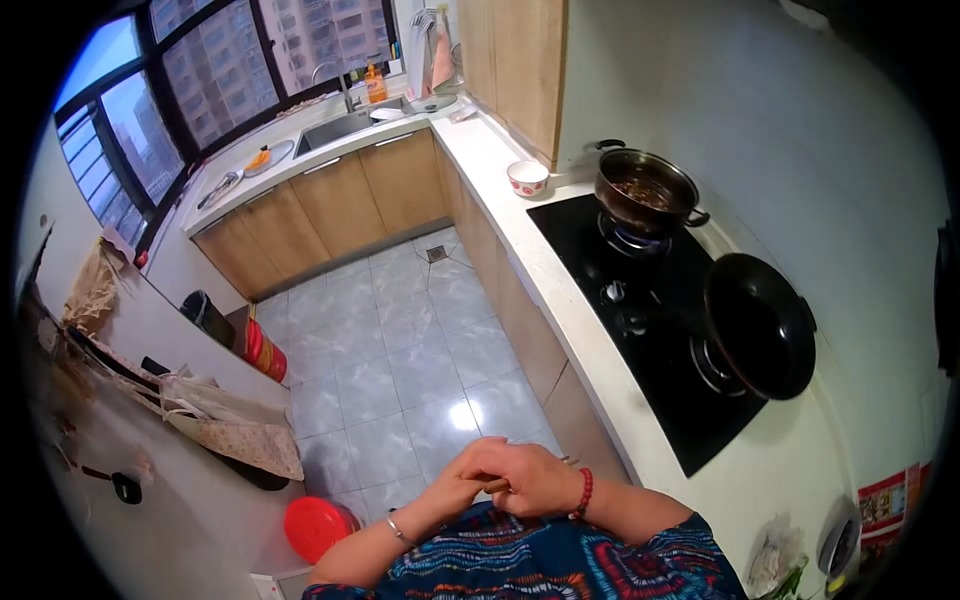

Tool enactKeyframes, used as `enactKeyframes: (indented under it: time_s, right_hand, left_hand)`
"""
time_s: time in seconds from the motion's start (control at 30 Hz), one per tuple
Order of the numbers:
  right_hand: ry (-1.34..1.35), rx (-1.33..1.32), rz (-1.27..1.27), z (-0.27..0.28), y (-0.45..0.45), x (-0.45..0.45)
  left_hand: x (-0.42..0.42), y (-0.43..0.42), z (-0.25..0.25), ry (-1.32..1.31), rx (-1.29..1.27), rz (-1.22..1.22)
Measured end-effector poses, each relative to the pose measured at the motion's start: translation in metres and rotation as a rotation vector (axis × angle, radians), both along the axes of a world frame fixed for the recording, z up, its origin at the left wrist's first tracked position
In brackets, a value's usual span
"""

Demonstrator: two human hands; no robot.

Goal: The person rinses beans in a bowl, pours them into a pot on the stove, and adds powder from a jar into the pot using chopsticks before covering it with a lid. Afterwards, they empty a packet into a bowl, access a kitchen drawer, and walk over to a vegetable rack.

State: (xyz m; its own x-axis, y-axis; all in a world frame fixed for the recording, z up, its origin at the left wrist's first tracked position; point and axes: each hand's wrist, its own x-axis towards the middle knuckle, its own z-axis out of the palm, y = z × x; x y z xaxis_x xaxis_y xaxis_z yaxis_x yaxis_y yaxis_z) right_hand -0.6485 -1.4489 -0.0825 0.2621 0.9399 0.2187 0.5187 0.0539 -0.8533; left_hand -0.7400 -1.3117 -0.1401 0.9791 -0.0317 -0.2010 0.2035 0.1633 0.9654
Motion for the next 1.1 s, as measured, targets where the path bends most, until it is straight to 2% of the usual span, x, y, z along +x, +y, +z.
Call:
enactKeyframes:
  time_s: [0.03,0.17,0.23,0.37,0.43,0.57,0.67,0.77,0.83,0.87,0.97,1.1]
  right_hand:
    - [0.077,-0.034,0.011,-0.002,0.01,0.009]
    - [0.042,-0.108,-0.031,-0.011,0.063,0.045]
    - [0.023,-0.055,-0.036,-0.015,0.094,0.064]
    - [0.028,-0.026,-0.04,-0.022,0.17,0.102]
    - [0.088,0.074,-0.067,-0.017,0.209,0.115]
    - [0.027,-0.02,-0.075,-0.012,0.278,0.147]
    - [-0.028,0.01,-0.09,-0.017,0.315,0.175]
    - [0.024,0.086,-0.135,-0.018,0.339,0.211]
    - [-0.208,0.174,-0.294,-0.017,0.35,0.245]
    - [-0.411,0.213,-0.391,-0.022,0.355,0.267]
    - [-0.543,0.18,-0.534,-0.008,0.366,0.326]
    - [-0.529,0.232,-0.676,-0.015,0.39,0.426]
  left_hand:
    - [0.008,0.01,-0.005,-0.11,0.152,0.001]
    - [0.045,0.06,-0.012,-0.051,0.046,0.07]
    - [0.065,0.092,-0.015,-0.077,0.182,0.071]
    - [0.108,0.172,-0.015,-0.154,0.29,0.028]
    - [0.124,0.213,-0.006,-0.213,0.376,0.002]
    - [0.158,0.284,-0.001,-0.172,0.329,-0.048]
    - [0.185,0.32,-0.002,-0.231,0.359,-0.042]
    - [0.214,0.345,-0.008,-0.128,0.222,-0.033]
    - [0.234,0.364,-0.021,-0.021,-0.203,-0.008]
    - [0.247,0.375,-0.022,-0.015,-0.142,-0.028]
    - [0.287,0.402,-0.021,-0.009,-0.082,-0.009]
    - [0.357,0.438,-0.023,0.016,-0.004,0.05]
